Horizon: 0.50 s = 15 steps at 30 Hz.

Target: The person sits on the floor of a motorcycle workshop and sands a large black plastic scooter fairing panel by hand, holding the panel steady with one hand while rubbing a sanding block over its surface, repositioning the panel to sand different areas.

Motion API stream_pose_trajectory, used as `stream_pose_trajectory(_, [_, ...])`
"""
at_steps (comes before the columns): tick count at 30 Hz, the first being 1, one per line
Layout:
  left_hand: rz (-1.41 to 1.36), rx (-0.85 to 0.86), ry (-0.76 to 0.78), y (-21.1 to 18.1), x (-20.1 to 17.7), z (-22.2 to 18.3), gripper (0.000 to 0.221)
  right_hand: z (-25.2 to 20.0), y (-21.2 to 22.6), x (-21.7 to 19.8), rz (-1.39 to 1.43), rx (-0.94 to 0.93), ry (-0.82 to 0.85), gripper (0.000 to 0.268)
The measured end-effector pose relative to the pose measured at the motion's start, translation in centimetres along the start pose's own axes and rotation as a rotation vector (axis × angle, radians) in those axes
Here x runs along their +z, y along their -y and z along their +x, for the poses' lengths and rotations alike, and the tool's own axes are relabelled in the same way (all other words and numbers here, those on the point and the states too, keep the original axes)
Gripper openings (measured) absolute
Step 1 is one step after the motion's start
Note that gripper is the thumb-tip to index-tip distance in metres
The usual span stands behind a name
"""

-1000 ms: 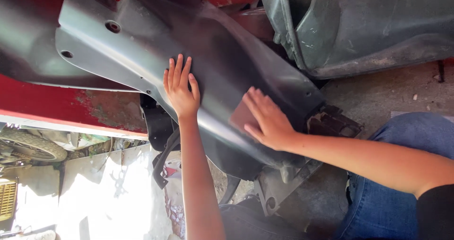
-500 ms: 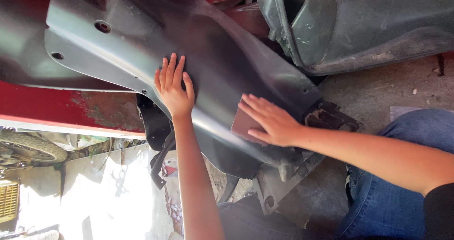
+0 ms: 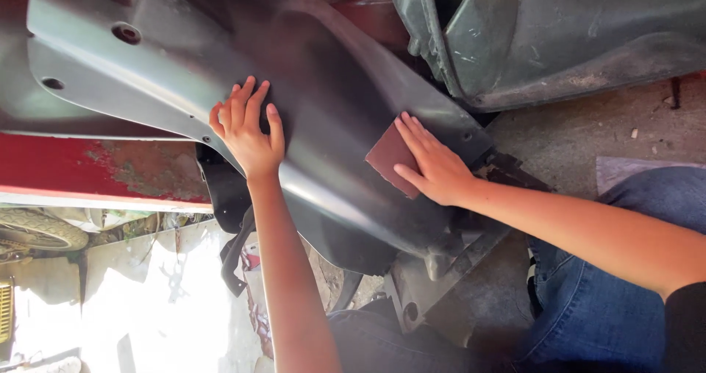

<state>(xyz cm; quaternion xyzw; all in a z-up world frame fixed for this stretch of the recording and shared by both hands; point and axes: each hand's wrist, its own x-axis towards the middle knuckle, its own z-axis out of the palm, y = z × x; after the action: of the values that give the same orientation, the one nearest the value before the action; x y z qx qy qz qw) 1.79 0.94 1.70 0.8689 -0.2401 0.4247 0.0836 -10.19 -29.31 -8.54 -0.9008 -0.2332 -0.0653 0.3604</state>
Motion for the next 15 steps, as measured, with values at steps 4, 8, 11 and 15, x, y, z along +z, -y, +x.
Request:
stream_pose_trajectory(4, [-0.005,-0.01,-0.006,0.0,0.0,0.3,0.034,-2.5,1.8,1.4,0.036,0.049,-0.089,0.084])
stream_pose_trajectory(8, [-0.006,-0.031,0.007,-0.2,0.0,0.1,0.035,-2.6,2.3,0.6,-0.056,-0.057,-0.044,0.089])
stream_pose_trajectory(11, [-0.014,-0.035,0.006,-0.3,-0.1,-0.3,0.037,-0.6,1.5,-0.1,-0.054,-0.027,-0.031,0.089])
stream_pose_trajectory(15, [-0.031,-0.066,-0.006,-0.6,-0.3,-0.1,0.04,-1.2,3.1,2.0,-0.06,-0.011,-0.166,0.088])
